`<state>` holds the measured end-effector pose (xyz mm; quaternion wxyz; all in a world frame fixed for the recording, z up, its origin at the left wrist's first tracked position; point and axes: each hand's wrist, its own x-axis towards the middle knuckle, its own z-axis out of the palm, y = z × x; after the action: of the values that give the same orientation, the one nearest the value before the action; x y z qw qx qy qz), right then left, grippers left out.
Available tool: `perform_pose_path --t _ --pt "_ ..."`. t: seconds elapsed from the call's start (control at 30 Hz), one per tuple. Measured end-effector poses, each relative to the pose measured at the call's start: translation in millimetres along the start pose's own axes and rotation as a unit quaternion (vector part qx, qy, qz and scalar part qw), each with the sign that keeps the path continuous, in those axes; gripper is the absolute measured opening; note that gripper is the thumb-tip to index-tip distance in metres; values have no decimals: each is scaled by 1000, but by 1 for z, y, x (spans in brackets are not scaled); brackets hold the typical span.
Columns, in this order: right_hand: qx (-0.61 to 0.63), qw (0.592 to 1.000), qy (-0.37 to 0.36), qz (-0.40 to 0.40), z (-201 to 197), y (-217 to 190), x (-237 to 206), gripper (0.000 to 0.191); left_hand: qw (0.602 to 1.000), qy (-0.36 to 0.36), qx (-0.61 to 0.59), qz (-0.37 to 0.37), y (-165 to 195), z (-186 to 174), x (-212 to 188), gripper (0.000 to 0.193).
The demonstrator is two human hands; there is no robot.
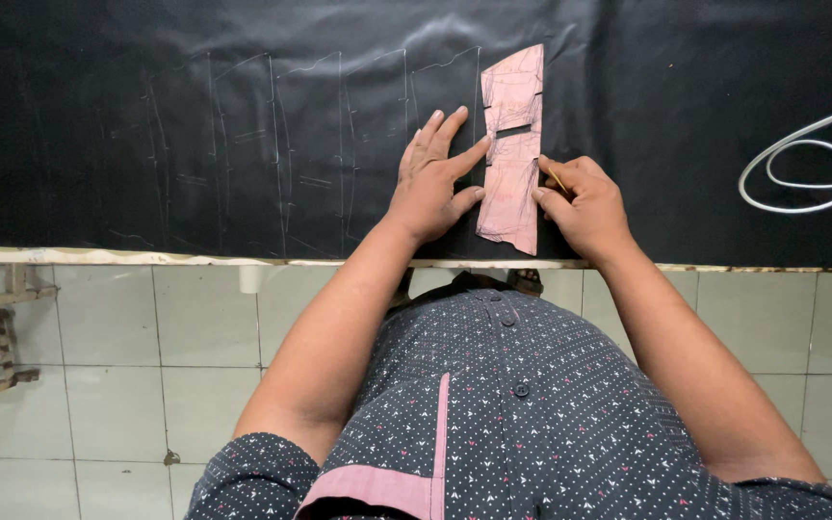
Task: The person aligns a pink pattern piece on a black marking sheet and traces around its edges with a marking pen. They reposition the piece, flip it over, and continue tracing the outline and internal marks onto the sheet below.
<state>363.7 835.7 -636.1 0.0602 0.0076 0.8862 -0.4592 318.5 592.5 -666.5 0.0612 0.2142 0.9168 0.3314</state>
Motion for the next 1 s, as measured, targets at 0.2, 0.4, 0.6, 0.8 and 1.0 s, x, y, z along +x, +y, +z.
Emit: perform_pose_path --t 0.2,0.4,0.6,0.8,1.0 --pt "-7 1000 3 1 3 -4 5 38 1000 -1 6 6 -5 -5 1 73" --pt "19 1000 1 18 4 -5 6 38 1000 -6 12 3 -6 -5 2 72" --pt "8 1000 0 7 3 -3 7 37 1000 -7 8 -5 -2 -9 4 72" --pt "-81 995 29 -56 6 7 6 38 999 28 13 16 12 -14 4 51" --pt "-87 994 25 -64 0 -2 18 28 987 -132 76 46 55 18 1 25"
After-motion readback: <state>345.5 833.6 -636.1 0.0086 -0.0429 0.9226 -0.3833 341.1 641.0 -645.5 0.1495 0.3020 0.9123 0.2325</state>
